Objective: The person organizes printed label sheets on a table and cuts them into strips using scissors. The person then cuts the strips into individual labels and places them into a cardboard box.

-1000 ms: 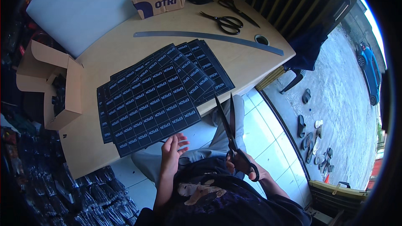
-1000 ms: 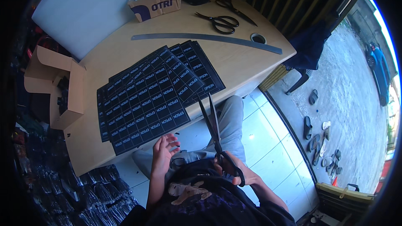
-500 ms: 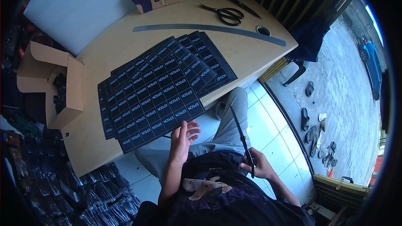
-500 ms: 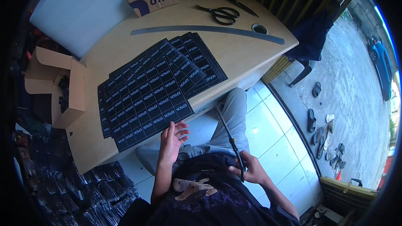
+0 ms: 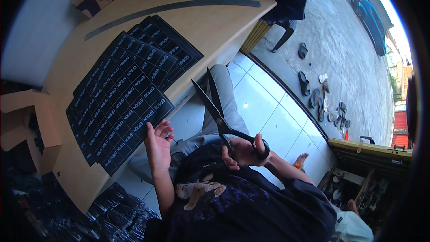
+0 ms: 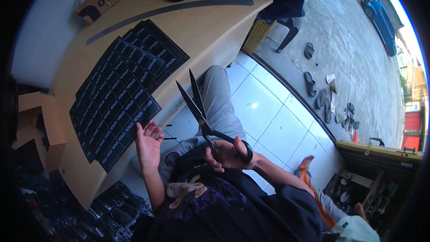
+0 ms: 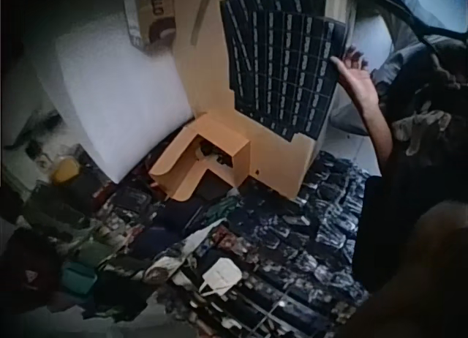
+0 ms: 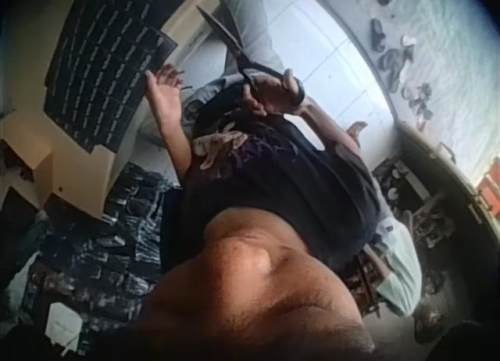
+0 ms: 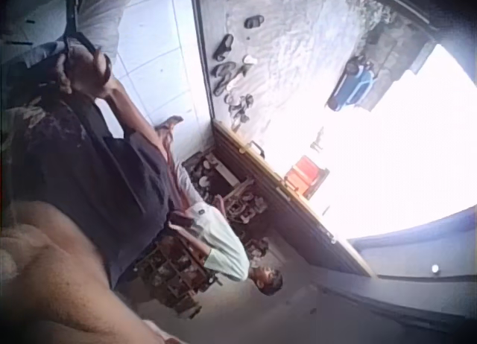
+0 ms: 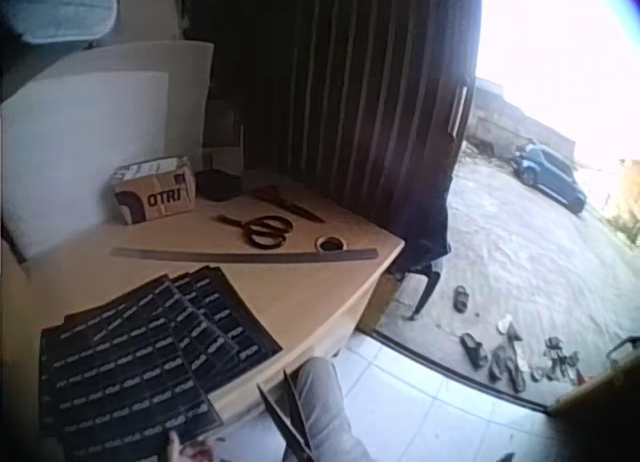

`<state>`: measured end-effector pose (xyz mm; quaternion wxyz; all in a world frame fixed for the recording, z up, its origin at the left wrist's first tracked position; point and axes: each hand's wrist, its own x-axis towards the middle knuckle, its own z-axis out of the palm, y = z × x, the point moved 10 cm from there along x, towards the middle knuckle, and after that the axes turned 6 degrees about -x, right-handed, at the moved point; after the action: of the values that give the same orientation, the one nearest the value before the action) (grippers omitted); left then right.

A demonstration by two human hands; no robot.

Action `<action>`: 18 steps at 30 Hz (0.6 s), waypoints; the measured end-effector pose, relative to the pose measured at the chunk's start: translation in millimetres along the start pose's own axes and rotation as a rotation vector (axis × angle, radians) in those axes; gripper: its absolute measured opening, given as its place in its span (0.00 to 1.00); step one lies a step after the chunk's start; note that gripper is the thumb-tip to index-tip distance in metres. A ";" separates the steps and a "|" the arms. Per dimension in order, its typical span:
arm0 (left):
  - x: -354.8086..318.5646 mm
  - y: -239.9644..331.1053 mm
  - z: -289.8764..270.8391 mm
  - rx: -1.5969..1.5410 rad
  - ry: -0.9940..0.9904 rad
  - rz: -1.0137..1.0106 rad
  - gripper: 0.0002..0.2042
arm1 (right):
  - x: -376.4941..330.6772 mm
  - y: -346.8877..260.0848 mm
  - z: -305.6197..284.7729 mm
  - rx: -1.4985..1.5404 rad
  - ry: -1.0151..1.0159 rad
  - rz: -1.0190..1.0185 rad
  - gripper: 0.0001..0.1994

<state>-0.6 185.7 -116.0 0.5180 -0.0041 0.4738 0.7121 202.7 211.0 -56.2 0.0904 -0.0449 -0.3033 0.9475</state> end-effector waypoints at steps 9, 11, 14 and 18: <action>-3.4 10.4 11.1 0.027 -0.024 0.053 0.21 | 4.9 8.5 -17.3 -0.027 0.180 0.062 0.36; -4.5 7.9 8.9 -0.017 -0.014 0.056 0.21 | 3.4 1.9 -20.0 -0.234 0.211 0.084 0.33; -3.5 5.0 7.1 -0.108 0.038 0.070 0.17 | 6.3 -11.9 -14.2 -0.497 0.273 0.102 0.29; -4.5 13.3 17.8 -0.014 0.093 0.173 0.13 | -7.9 -17.5 -14.9 -0.744 0.390 0.280 0.35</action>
<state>0.3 194.3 -95.1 0.4319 -0.0001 0.4910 0.7565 215.1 231.9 -57.9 -0.0056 -0.2930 -0.5920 0.7508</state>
